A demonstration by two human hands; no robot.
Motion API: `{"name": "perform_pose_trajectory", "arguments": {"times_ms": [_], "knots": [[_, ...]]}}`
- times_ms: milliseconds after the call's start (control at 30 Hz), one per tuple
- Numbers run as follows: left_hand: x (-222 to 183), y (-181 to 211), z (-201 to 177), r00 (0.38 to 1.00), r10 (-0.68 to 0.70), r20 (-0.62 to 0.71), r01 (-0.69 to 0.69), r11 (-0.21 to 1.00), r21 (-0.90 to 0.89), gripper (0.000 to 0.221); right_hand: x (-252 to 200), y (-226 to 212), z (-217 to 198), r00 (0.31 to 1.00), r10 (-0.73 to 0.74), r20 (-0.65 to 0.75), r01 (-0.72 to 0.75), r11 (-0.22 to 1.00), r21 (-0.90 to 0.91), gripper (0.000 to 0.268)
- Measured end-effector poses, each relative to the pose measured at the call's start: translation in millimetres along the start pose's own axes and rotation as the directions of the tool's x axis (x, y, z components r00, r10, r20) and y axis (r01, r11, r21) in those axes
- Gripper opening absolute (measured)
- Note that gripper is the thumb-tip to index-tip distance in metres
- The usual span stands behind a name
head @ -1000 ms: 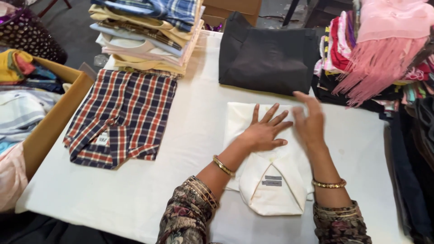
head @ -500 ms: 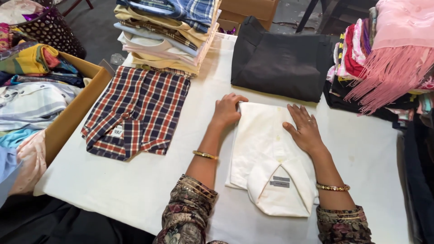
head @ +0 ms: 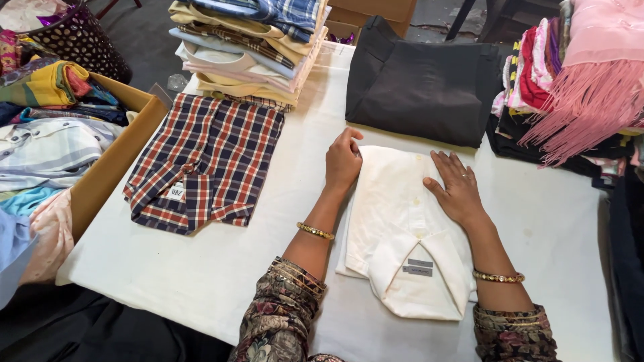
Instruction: Folding a white long-sleeved shirt on a flat surface.
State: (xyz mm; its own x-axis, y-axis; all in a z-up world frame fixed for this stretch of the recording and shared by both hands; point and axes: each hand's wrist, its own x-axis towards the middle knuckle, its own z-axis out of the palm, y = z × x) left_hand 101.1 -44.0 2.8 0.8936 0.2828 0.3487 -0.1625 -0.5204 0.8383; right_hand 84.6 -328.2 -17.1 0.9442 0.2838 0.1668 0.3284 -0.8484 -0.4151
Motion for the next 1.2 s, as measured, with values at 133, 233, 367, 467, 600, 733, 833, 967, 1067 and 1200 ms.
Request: {"name": "perform_pose_trajectory", "arguments": {"times_ms": [133,233,367,467,600,733,833,967,1067,1200], "knots": [[-1.3,-0.5,1.1,0.986,0.153,-0.065,-0.155,0.987,-0.035,0.014,-0.4,-1.5,-1.0,1.000,-0.005,-0.007,0.005,1.000,0.002,0.076],[-2.6,8.3,-5.3,0.988,0.143,-0.053,-0.147,0.986,-0.075,0.011,-1.7,-3.0,-2.7,1.000,-0.012,-0.015,0.012,1.000,0.018,0.075],[4.5,-5.2,-2.3,0.987,0.150,-0.052,-0.155,0.981,-0.120,0.011,-1.5,-2.4,-2.9,1.000,-0.006,-0.011,0.007,1.000,0.014,0.076],[8.5,-6.5,-7.5,0.988,0.150,-0.028,-0.153,0.969,-0.196,0.012,-0.9,-0.6,-4.5,1.000,-0.010,-0.016,0.011,1.000,0.028,0.077],[11.1,3.0,-20.4,0.991,0.100,0.092,-0.073,0.965,-0.253,0.012,-0.1,-0.1,-6.5,1.000,0.001,0.010,-0.002,0.998,0.058,0.077],[15.2,2.4,-25.1,0.957,0.261,0.127,-0.256,0.965,-0.056,0.018,-0.3,8.1,-7.4,0.999,-0.037,-0.029,0.039,0.995,0.094,0.073],[21.1,-18.5,-14.2,0.904,0.390,0.173,-0.410,0.907,0.098,0.022,-0.1,20.3,-4.5,0.992,-0.093,-0.089,0.100,0.992,0.076,0.067],[25.0,-17.8,-22.6,0.917,0.360,0.172,-0.389,0.901,0.190,0.022,-1.9,4.7,-19.2,0.988,-0.086,-0.127,0.087,0.996,0.003,0.066],[21.2,6.5,-27.3,0.945,0.325,0.038,-0.327,0.928,0.180,0.023,-6.1,-32.6,-37.7,0.970,-0.096,-0.222,0.078,0.993,-0.090,0.063],[-3.0,26.4,10.5,0.940,0.329,0.093,-0.322,0.943,-0.084,0.028,-3.4,-54.4,-23.7,0.987,-0.157,-0.036,0.156,0.987,-0.031,0.069]]}}
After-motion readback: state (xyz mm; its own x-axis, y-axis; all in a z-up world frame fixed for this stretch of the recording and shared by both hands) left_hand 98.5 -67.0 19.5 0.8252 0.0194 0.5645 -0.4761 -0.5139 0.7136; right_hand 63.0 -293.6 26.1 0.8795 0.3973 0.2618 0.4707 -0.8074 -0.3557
